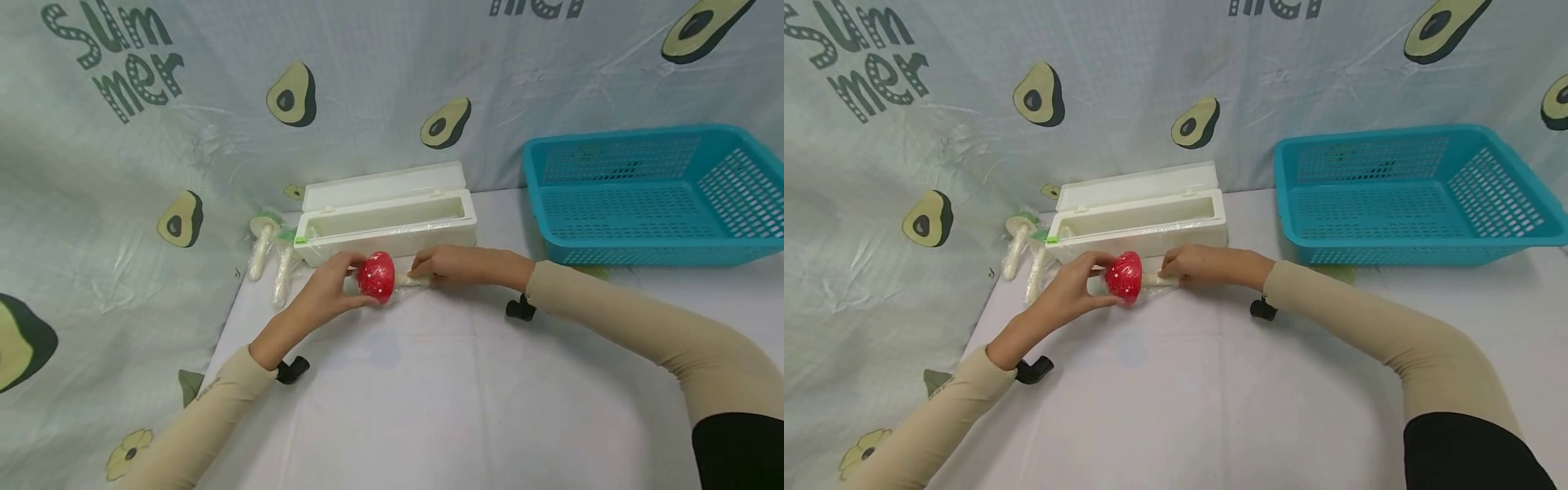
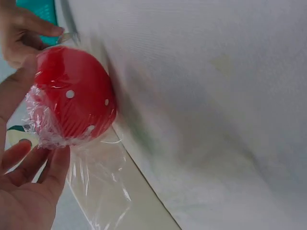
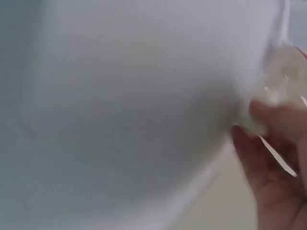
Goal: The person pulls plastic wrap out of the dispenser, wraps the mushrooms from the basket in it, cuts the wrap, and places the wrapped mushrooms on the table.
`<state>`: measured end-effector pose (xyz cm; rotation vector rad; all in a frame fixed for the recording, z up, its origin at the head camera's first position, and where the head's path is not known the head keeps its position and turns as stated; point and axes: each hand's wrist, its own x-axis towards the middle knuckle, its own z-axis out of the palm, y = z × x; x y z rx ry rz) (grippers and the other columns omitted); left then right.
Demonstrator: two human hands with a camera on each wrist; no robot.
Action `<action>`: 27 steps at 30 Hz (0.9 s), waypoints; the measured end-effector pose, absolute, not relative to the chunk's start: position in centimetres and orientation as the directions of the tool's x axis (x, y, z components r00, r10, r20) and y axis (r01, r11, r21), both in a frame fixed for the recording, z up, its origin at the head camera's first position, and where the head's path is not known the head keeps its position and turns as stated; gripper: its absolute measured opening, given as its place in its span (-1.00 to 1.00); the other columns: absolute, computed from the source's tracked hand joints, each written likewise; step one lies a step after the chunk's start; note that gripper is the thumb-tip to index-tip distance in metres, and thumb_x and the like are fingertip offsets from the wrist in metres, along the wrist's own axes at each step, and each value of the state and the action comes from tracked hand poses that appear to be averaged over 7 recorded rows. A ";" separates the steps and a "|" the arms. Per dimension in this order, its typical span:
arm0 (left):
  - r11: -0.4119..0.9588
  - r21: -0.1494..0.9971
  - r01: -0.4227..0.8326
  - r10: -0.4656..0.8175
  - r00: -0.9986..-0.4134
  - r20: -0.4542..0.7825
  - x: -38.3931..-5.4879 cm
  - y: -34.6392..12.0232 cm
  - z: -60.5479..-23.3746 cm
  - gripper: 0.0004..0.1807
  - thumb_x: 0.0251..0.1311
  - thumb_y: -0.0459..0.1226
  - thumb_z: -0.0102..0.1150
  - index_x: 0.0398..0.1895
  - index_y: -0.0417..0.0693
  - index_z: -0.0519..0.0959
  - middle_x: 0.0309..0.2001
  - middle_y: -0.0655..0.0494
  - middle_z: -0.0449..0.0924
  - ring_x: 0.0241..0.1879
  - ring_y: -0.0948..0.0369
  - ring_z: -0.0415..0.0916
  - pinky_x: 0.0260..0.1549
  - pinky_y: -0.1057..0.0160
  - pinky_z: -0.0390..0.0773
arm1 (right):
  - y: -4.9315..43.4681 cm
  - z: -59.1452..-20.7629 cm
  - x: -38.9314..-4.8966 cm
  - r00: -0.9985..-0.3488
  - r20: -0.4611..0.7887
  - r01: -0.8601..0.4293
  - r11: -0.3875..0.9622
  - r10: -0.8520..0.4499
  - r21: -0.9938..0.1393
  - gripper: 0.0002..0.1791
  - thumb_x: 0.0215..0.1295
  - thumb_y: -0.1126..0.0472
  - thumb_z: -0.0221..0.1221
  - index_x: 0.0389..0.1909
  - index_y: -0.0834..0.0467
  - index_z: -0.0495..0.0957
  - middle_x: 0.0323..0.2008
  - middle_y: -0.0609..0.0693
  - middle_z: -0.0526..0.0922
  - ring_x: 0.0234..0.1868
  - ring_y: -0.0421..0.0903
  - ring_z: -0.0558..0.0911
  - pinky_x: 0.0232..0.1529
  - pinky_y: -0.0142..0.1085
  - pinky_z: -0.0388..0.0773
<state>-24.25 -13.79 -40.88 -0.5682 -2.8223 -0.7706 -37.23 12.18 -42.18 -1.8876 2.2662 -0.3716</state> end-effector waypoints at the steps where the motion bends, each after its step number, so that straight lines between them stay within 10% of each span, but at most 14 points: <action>1: 0.802 0.444 0.399 0.313 -0.915 0.255 -24.2 -13.7 -40.8 -0.14 -0.12 -0.26 0.68 0.27 -0.29 0.42 0.14 -0.13 0.55 0.10 -0.01 0.56 0.07 0.03 0.65 | 12.1 -41.9 -37.3 -0.192 0.008 -0.933 0.179 -0.981 -0.312 -0.60 0.34 0.39 0.29 0.19 0.27 0.62 0.08 0.14 0.68 0.10 0.05 0.64 0.09 -0.20 0.64; 9: 0.858 0.334 0.390 0.311 -0.912 0.268 -24.2 -13.4 -40.5 -0.35 0.01 -0.26 0.60 0.17 -0.37 0.59 -0.01 -0.11 0.52 -0.08 0.02 0.54 -0.06 0.11 0.67 | 10.8 -40.7 -36.2 -0.278 -0.122 -0.897 0.303 -0.953 -0.322 -0.38 0.25 0.31 0.39 0.32 0.26 0.46 0.22 0.20 0.53 0.22 0.12 0.53 0.25 -0.09 0.54; 17: 0.870 0.423 0.255 0.205 -0.966 0.160 -25.1 -13.0 -40.3 -0.40 0.23 -0.18 0.44 0.21 -0.38 0.51 0.11 -0.18 0.50 0.00 -0.02 0.49 0.00 0.03 0.63 | 10.6 -41.7 -35.9 -0.343 0.009 -0.911 0.331 -0.939 -0.247 -0.39 0.16 0.49 0.34 0.28 0.31 0.48 0.05 0.16 0.55 0.05 0.06 0.57 0.11 -0.16 0.61; 27: 0.835 0.524 0.166 0.138 -0.986 0.093 -26.7 -12.8 -39.9 -0.44 0.30 -0.15 0.37 0.28 -0.24 0.52 0.07 -0.14 0.54 0.02 0.01 0.45 -0.02 0.02 0.58 | 11.1 -42.3 -36.5 -0.451 0.008 -0.816 0.409 -0.892 -0.410 -0.30 0.16 0.48 0.36 0.32 0.26 0.32 0.12 0.17 0.61 0.15 0.09 0.59 0.21 -0.08 0.57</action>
